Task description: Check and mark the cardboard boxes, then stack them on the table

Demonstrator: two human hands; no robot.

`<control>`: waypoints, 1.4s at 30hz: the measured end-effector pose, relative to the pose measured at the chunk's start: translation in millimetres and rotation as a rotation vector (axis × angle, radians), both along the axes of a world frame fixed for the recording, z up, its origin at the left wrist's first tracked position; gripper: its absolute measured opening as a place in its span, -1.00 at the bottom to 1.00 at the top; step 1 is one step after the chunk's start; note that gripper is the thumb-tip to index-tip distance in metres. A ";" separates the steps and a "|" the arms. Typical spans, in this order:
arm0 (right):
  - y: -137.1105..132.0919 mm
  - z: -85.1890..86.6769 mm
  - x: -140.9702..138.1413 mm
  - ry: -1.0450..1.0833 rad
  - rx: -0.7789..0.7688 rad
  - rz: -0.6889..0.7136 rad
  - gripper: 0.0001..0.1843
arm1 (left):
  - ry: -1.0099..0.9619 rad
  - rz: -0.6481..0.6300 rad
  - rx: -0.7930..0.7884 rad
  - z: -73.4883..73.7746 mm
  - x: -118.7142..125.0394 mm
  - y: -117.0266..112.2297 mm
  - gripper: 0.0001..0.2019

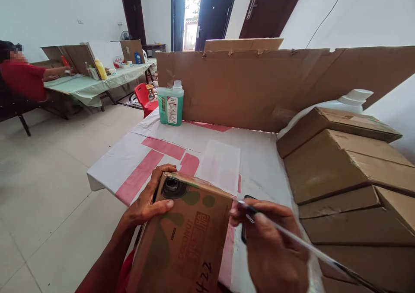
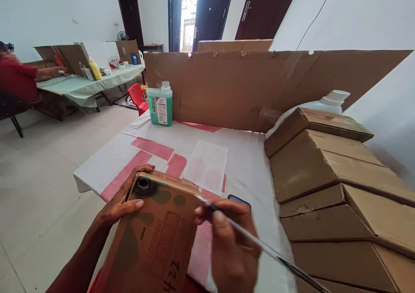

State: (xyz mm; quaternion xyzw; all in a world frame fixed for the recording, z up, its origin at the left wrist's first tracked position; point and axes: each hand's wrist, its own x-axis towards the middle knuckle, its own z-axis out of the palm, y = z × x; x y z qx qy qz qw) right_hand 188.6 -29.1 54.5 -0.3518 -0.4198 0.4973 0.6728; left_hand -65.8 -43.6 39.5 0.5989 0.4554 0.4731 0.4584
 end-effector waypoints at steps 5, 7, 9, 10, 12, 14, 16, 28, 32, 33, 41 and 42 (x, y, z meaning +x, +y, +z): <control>-15.7 0.5 -54.9 -0.064 0.100 0.321 -0.90 | 0.068 -0.026 0.041 0.8 -2.0 -1.3 -0.23; -14.3 -1.5 -63.0 -0.120 0.108 0.340 -0.89 | 0.096 -0.028 0.043 0.5 -3.2 -2.2 -0.21; -11.0 -2.6 -64.8 -0.175 0.119 0.334 -0.88 | 0.117 -0.018 0.042 0.4 -3.5 -3.2 -0.21; -9.4 -3.0 -64.4 -0.205 0.137 0.330 -0.88 | 0.123 -0.012 0.042 0.6 -3.2 -3.6 -0.22; -8.1 -3.5 -63.4 -0.263 0.175 0.327 -0.89 | 0.125 -0.004 0.044 1.3 -2.2 -3.9 -0.22; -9.8 -3.6 -63.2 -0.282 0.181 0.330 -0.92 | 0.114 -0.004 0.040 2.1 -1.1 -3.4 -0.22; -12.7 -2.4 -63.5 -0.240 0.136 0.320 -0.94 | 0.102 -0.013 0.038 2.0 -1.1 -2.9 -0.22; 57.9 -31.5 25.5 -0.890 -0.232 -0.060 -0.73 | 0.114 0.188 -0.176 12.9 -3.2 -9.4 -0.26; 58.7 -85.5 21.4 -1.279 -0.425 0.104 -0.79 | 0.115 0.259 -0.192 20.3 3.9 -11.1 -0.25; 57.2 -95.6 16.3 -1.320 -0.455 0.127 -0.82 | 0.116 0.269 -0.194 21.0 4.9 -10.9 -0.26; 48.1 -104.6 14.3 -1.473 -0.580 0.077 -0.72 | 0.096 0.257 -0.216 19.3 5.3 -5.5 -0.19; 45.4 -102.8 21.0 -1.479 -0.594 0.022 -0.66 | 0.093 0.255 -0.213 18.5 4.8 -5.0 -0.19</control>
